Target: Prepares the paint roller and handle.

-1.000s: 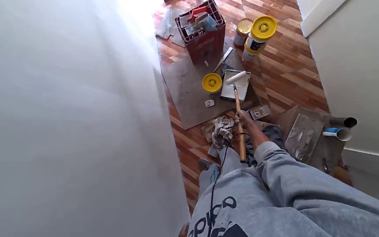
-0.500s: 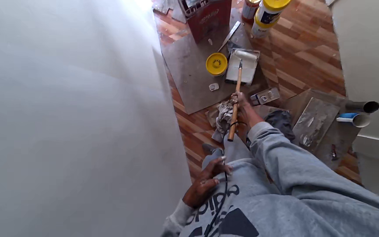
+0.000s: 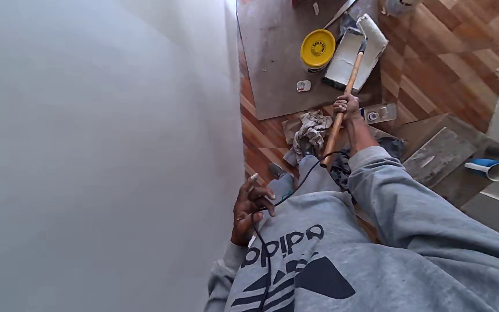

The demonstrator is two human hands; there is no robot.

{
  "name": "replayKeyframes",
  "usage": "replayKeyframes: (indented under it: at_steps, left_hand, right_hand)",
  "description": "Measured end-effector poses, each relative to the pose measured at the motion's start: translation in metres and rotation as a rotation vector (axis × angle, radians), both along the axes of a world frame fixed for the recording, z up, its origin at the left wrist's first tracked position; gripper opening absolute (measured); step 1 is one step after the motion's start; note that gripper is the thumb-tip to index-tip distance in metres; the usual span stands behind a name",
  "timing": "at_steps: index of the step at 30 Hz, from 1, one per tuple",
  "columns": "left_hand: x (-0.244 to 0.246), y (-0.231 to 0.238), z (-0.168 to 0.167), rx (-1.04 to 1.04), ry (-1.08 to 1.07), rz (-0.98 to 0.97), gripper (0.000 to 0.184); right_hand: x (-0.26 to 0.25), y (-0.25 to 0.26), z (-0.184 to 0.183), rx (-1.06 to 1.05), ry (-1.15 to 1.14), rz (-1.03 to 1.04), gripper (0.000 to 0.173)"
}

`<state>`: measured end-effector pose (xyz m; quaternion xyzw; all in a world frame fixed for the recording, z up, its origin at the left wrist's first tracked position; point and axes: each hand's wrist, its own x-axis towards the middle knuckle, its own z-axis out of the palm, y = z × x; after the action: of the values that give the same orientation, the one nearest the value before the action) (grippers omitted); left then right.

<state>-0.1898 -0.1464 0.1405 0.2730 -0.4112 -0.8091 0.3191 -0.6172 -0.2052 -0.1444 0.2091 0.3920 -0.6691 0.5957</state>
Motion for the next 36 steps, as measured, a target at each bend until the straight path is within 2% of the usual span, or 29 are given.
replayKeyframes:
  at_steps: [4,8,14,17,21,24,27,33,36]
  left_hand:
    - [0.001,-0.003,-0.011,-0.067,-0.089,0.057,0.076]
    - [0.004,0.006,-0.025,-0.126,-0.263,0.081,0.078]
    - [0.037,0.032,-0.015,-0.232,-0.450,0.138,0.079]
    - [0.046,0.037,-0.008,-0.224,-0.533,0.230,0.067]
    - [0.022,0.029,0.002,-0.233,-0.669,0.284,0.047]
    - [-0.002,0.021,-0.001,-0.244,-0.762,0.260,0.038]
    - [-0.026,0.009,-0.012,-0.164,-0.683,0.178,0.045]
    - [-0.053,-0.004,-0.070,0.110,-0.538,-0.084,0.047]
    - [-0.067,-0.010,-0.098,0.477,-0.553,-0.148,0.037]
  right_hand:
    - [0.010,0.003,0.014,0.137,0.100,0.061,0.039]
    - [0.022,0.021,0.018,0.146,0.055,0.051,0.036]
    - [0.032,0.043,-0.007,0.287,0.082,0.155,0.027]
    - [0.028,0.059,-0.024,0.312,0.106,0.239,0.028]
    - [0.013,0.081,-0.043,0.300,0.074,0.364,0.027]
    - [0.016,0.085,-0.017,0.385,0.138,0.440,0.018]
    - [0.038,0.086,0.012,0.492,0.172,0.510,0.006]
    - [0.082,0.116,0.019,0.600,0.189,0.644,0.027]
    - [0.079,0.116,0.024,0.639,0.254,0.674,0.026]
